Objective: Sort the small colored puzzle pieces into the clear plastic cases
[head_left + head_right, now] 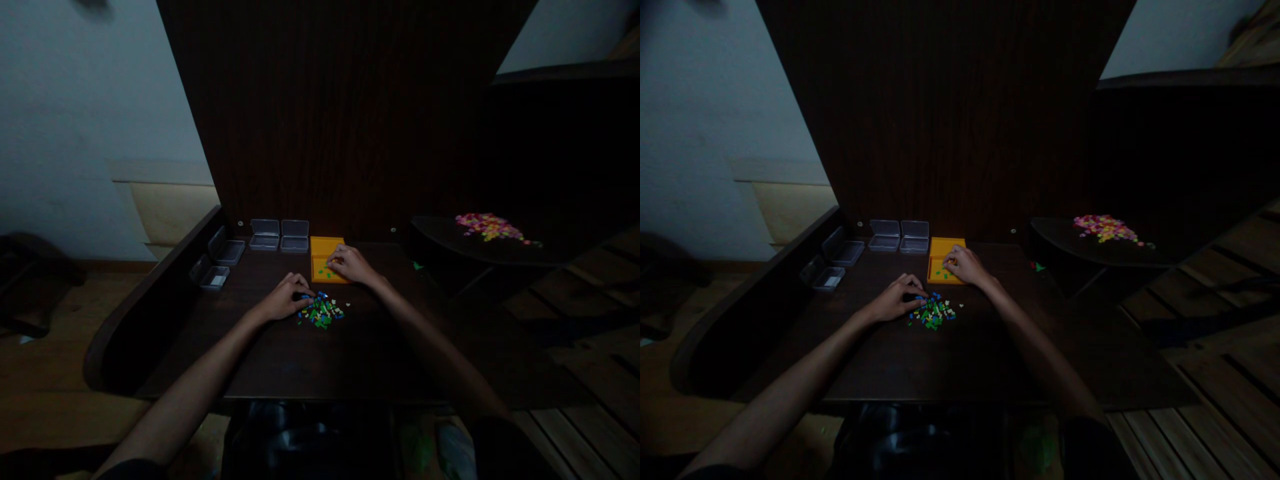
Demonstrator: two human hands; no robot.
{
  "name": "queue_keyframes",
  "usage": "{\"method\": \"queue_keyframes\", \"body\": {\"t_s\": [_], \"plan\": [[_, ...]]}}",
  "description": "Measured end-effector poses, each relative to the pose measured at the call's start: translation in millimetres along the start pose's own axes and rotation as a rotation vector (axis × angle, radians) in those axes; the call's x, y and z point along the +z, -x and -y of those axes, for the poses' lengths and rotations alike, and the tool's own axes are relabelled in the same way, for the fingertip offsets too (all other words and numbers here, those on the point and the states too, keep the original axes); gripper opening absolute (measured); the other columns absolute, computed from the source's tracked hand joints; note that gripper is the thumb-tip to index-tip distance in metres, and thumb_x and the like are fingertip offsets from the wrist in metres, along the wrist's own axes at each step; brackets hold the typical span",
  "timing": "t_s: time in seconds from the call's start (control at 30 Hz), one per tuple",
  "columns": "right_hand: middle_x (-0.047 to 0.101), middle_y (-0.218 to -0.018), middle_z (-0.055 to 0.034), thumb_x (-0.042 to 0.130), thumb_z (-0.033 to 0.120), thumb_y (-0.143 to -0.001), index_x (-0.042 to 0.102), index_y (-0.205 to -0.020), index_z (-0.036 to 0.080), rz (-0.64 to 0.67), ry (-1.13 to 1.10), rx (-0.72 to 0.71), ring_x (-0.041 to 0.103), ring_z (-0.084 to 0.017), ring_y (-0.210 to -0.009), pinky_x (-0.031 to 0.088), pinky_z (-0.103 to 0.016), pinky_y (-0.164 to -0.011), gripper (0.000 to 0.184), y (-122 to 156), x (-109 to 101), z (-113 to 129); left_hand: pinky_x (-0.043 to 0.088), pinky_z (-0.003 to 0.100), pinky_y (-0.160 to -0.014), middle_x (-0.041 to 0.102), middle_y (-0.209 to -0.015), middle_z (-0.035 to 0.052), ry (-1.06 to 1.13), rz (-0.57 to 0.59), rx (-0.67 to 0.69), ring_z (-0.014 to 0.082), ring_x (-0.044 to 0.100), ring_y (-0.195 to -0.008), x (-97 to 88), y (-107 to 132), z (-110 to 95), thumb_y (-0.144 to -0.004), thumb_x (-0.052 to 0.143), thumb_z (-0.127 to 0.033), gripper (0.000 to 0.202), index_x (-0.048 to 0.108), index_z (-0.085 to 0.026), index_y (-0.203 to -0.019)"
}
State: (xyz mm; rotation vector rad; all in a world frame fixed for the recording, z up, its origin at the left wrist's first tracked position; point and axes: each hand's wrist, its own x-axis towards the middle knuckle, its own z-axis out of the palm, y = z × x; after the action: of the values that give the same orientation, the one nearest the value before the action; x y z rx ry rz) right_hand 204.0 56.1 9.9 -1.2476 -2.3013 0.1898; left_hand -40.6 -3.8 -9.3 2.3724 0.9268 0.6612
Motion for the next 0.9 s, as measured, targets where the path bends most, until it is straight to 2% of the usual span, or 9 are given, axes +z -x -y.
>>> {"method": "queue_keyframes", "body": {"t_s": [0.4, 0.5, 0.6, 0.73, 0.9], "plan": [[0.066, -0.092, -0.008, 0.062, 0.023, -0.083, 0.077, -0.091, 0.019, 0.107, 0.176, 0.115, 0.059, -0.019, -0.083, 0.042, -0.026, -0.067, 0.017, -21.7, 19.7, 6.9, 0.04, 0.035, -0.092, 0.059, -0.099, 0.0056, -0.034, 0.004, 0.04, 0.0206, 0.052, -0.099, -1.5, 0.6, 0.5, -0.081, 0.067, -0.026, 0.014, 0.075, -0.023, -0.092], [0.068, -0.093, -0.008, 0.059, 0.019, -0.084, 0.078, -0.093, 0.02, 0.135, 0.191, 0.137, 0.06, -0.02, -0.085, 0.042, -0.026, -0.067, 0.02, -21.5, 19.7, 6.9, 0.04, 0.036, -0.093, 0.059, -0.099, 0.0057, -0.047, 0.018, 0.038, 0.0205, 0.053, -0.098, -2.8, 0.3, -0.4, -0.082, 0.065, -0.025, 0.012, 0.074, -0.021, -0.088], [0.068, -0.089, -0.0068, 0.057, 0.015, -0.083, 0.077, -0.095, 0.019, 0.102, 0.159, 0.15, 0.06, -0.018, -0.081, 0.042, -0.025, -0.067, 0.023, -17.7, 14.3, 7.7, 0.04, 0.036, -0.094, 0.06, -0.098, 0.0055, -0.047, 0.036, 0.038, 0.0205, 0.054, -0.098, -6.4, 0.7, -1.8, -0.082, 0.062, -0.022, 0.012, 0.073, -0.02, -0.087], [0.063, -0.081, -0.0045, 0.06, 0.015, -0.082, 0.076, -0.094, 0.016, 0.102, -0.008, 0.029, 0.056, -0.014, -0.072, 0.041, -0.024, -0.065, 0.02, -4.1, 3.0, 18.2, 0.041, 0.036, -0.093, 0.06, -0.099, 0.0055, -0.049, 0.088, 0.048, 0.0204, 0.054, -0.097, -13.5, 2.5, -3.8, -0.078, 0.062, -0.018, 0.015, 0.072, -0.02, -0.088], [0.06, -0.081, -0.0027, 0.063, 0.016, -0.082, 0.075, -0.092, 0.017, 0.302, -0.18, -0.192, 0.053, -0.012, -0.071, 0.039, -0.022, -0.063, 0.016, 19.7, -5.2, 43.1, 0.039, 0.037, -0.099, 0.059, -0.1, 0.0036, -0.098, 0.145, 0.058, 0.0188, 0.055, -0.099, -18.1, 4.0, -4.5, -0.075, 0.061, -0.015, 0.017, 0.072, -0.021, -0.087]]}}
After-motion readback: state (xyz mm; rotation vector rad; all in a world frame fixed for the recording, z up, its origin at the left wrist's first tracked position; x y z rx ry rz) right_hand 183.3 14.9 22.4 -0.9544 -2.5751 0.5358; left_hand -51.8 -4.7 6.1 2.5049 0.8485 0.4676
